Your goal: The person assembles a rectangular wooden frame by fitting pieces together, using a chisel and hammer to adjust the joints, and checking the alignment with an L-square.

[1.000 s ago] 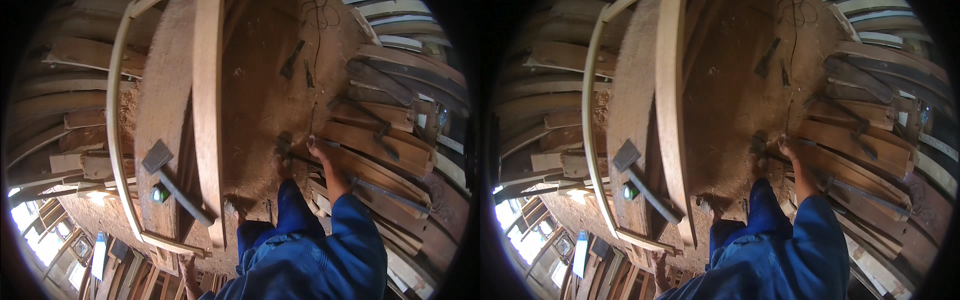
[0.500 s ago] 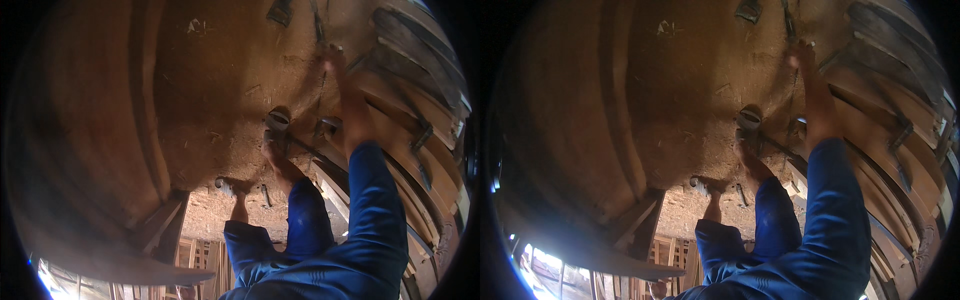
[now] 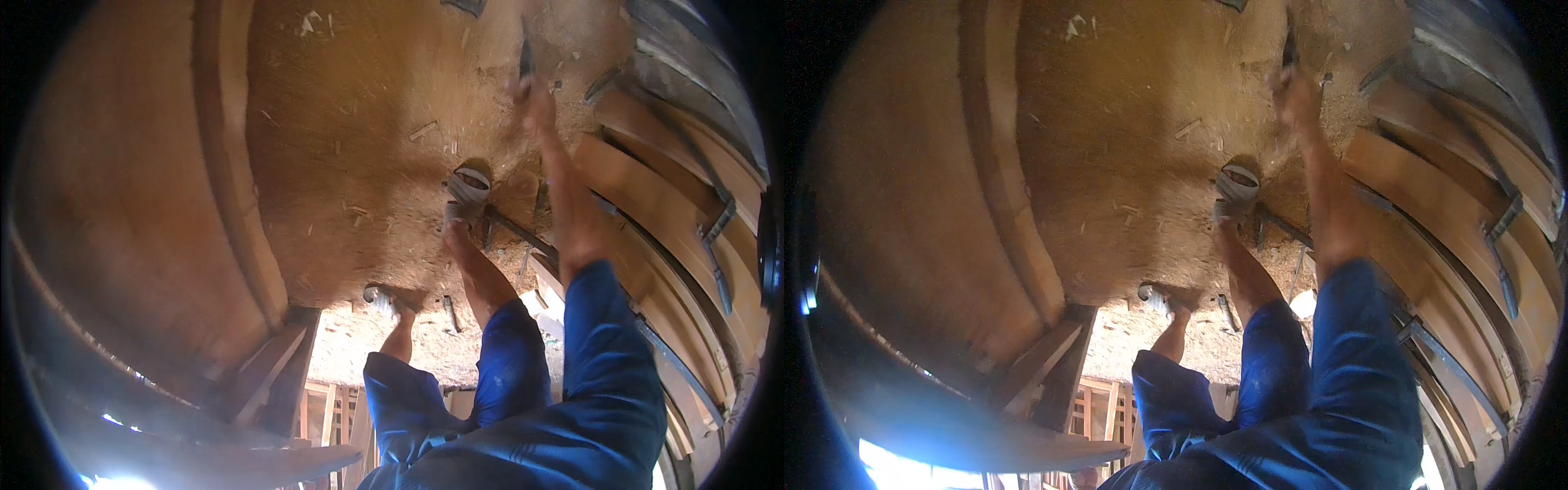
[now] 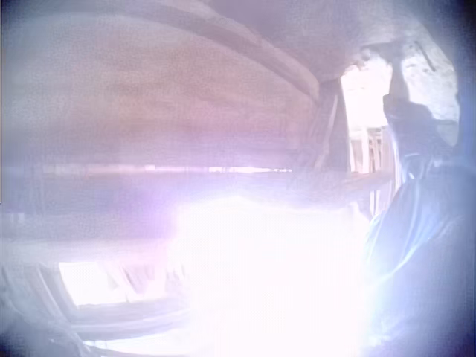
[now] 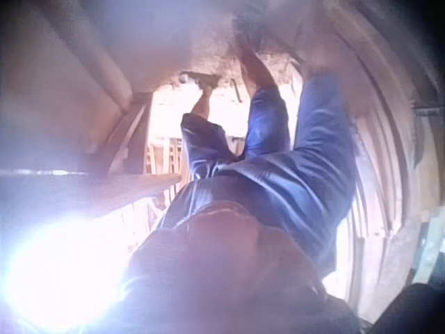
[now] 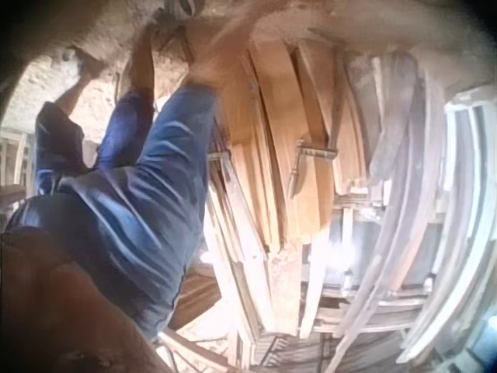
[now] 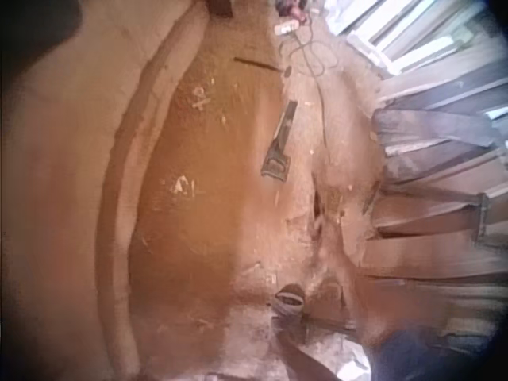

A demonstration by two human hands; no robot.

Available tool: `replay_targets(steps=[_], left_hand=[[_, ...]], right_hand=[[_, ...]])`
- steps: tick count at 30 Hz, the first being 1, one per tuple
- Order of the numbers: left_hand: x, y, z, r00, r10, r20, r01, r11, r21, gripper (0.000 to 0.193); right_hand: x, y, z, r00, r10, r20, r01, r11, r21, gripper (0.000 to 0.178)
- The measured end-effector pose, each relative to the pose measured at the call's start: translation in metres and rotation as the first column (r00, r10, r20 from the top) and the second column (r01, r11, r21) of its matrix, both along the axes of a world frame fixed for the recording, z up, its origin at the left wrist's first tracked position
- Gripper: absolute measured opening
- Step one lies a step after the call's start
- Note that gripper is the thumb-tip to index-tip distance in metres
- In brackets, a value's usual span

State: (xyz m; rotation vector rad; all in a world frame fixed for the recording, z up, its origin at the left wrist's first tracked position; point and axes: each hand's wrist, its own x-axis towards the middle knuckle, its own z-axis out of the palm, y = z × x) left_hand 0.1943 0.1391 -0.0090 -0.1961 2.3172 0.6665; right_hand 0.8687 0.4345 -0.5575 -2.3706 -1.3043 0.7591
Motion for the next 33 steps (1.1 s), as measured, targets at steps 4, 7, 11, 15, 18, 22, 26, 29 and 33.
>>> replay_targets(steps=[4,7,11,15,18,22,26,29,33], left_hand=[[-0.018,-0.028,0.028,0.998,-0.009,0.055,0.004,0.995,0.101,0.042],[-0.039,-0.062,0.052,0.991,-0.045,0.129,0.021,0.983,0.182,0.040],[-0.069,-0.115,0.048,0.996,0.008,0.090,-0.025,0.981,0.191,0.034],[-0.090,-0.093,0.053,0.926,-0.372,0.061,0.376,0.923,-0.078,0.046],[-0.125,-0.108,0.038,0.571,-0.759,-0.313,0.767,0.629,-0.125,0.071],[-0.098,-0.045,0.082,0.302,-0.891,-0.339,0.783,0.435,-0.444,0.095],[-0.142,-0.047,0.054,-0.129,-0.938,-0.321,0.947,-0.021,-0.321,0.079],[-0.147,-0.054,0.034,-0.293,-0.888,-0.354,0.927,-0.174,-0.331,0.042],[-0.138,-0.064,0.014,-0.237,-0.822,-0.518,0.927,-0.033,-0.373,0.038]], right_hand=[[-0.079,-0.080,0.074,0.857,-0.461,-0.231,0.459,0.886,-0.069,0.023],[-0.112,-0.167,0.129,0.019,-0.641,-0.768,0.573,0.636,-0.517,0.016],[-0.172,-0.221,0.250,-0.320,-0.513,-0.797,0.408,0.684,-0.604,0.027],[-0.218,-0.263,0.384,-0.251,-0.510,-0.823,0.321,0.758,-0.568,0.031],[-0.249,-0.323,0.458,-0.150,-0.405,-0.902,0.263,0.863,-0.432,0.031],[-0.287,-0.392,0.546,0.433,-0.276,-0.858,0.145,0.961,-0.236,0.033],[-0.323,-0.415,0.626,0.697,0.079,-0.712,-0.212,0.972,-0.100,0.039],[-0.359,-0.427,0.674,0.725,0.284,-0.627,-0.379,0.925,-0.020,0.064],[-0.386,-0.441,0.690,0.563,0.469,-0.680,-0.596,0.801,0.059,0.063]])
